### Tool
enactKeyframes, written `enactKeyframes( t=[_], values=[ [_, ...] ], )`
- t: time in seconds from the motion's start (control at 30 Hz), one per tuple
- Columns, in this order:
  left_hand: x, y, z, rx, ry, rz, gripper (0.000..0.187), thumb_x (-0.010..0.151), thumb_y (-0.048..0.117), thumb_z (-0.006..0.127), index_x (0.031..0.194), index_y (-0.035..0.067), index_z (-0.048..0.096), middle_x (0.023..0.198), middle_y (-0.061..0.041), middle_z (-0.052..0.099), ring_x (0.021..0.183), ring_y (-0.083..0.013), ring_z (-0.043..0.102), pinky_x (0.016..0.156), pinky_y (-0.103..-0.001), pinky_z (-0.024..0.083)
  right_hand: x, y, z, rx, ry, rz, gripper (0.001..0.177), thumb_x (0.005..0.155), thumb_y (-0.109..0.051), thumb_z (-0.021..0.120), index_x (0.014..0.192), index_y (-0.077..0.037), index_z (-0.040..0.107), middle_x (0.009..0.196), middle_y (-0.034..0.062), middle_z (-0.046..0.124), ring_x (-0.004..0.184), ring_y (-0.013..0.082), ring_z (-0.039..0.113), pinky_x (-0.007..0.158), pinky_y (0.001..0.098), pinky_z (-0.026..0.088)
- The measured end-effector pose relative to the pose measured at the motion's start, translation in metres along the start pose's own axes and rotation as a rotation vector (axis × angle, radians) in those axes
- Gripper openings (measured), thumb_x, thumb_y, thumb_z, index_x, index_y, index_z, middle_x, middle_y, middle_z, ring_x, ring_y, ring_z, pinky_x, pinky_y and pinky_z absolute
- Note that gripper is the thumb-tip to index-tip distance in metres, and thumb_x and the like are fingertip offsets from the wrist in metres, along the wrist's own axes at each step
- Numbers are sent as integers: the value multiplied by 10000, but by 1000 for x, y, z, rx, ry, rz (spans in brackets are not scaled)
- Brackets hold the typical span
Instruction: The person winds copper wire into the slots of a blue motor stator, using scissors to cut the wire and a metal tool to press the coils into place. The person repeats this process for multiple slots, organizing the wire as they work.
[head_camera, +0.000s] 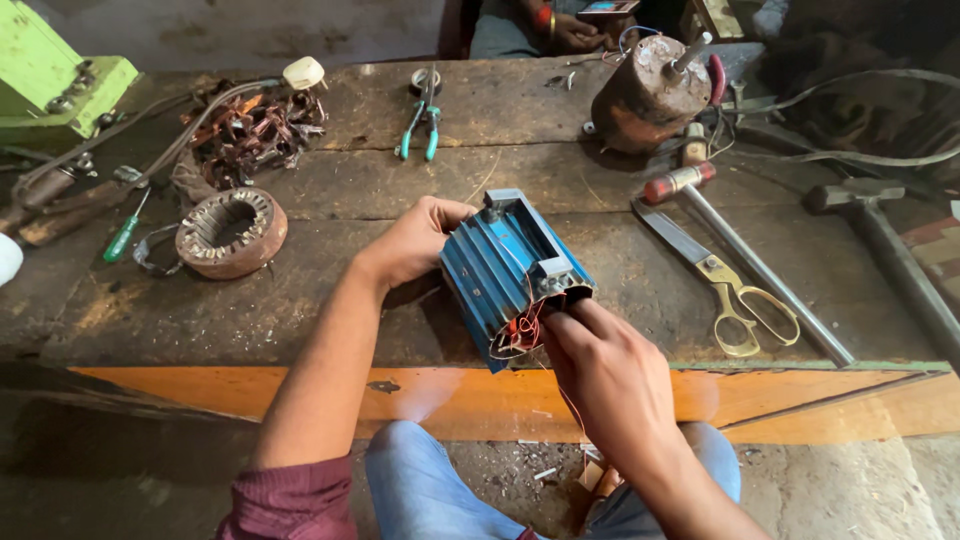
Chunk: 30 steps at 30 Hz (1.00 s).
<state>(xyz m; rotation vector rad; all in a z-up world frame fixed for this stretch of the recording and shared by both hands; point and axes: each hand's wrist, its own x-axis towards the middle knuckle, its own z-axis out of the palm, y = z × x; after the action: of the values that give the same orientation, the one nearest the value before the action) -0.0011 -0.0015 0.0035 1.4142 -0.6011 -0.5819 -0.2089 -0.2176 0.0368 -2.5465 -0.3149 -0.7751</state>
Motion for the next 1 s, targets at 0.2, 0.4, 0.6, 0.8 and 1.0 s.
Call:
enactKeyframes(
  t=[0.2, 0.4, 0.6, 0.8, 1.0],
  values=[
    [-2, -7, 1, 26, -14, 34, 296, 862, 1, 770, 1155, -41, 758, 1012, -57, 781, 845, -92, 715, 792, -282, 598, -29, -7, -6, 82, -67, 12, 514, 827, -84, 664, 1337, -141, 638, 1034, 108, 634, 727, 267, 684, 587, 387, 542],
    [-2, -4, 3, 19, 17, 4, 270, 857, -11, 765, 1127, -25, 772, 980, -50, 782, 811, -89, 709, 764, -279, 595, -19, -1, 2, 55, -118, 4, 503, 850, -103, 669, 1348, -143, 604, 1008, 116, 611, 725, 323, 663, 584, 419, 530],
    [-3, -12, -1, 32, 29, 29, 232, 864, -7, 771, 1095, -30, 781, 958, -50, 782, 791, -87, 711, 742, -278, 601, -16, 3, 7, 34, -186, 5, 513, 857, -115, 671, 1362, -106, 579, 925, 120, 583, 681, 336, 654, 555, 437, 516],
    [-4, -17, -3, 92, 70, 89, 193, 892, 15, 776, 1079, -33, 785, 941, -41, 777, 779, -74, 693, 723, -270, 580, -23, 11, 9, 108, -67, -55, 473, 883, -130, 698, 1348, -116, 615, 878, 110, 595, 667, 316, 628, 558, 423, 508],
    [-33, 26, 25, 621, 297, 228, 304, 960, -14, 650, 1243, 72, 719, 1233, -52, 722, 1062, -134, 669, 912, -279, 553, -46, 22, -8, 257, 18, 109, 422, 894, -76, 700, 1312, -123, 668, 831, 66, 649, 563, 174, 616, 519, 315, 517]
  ],
)
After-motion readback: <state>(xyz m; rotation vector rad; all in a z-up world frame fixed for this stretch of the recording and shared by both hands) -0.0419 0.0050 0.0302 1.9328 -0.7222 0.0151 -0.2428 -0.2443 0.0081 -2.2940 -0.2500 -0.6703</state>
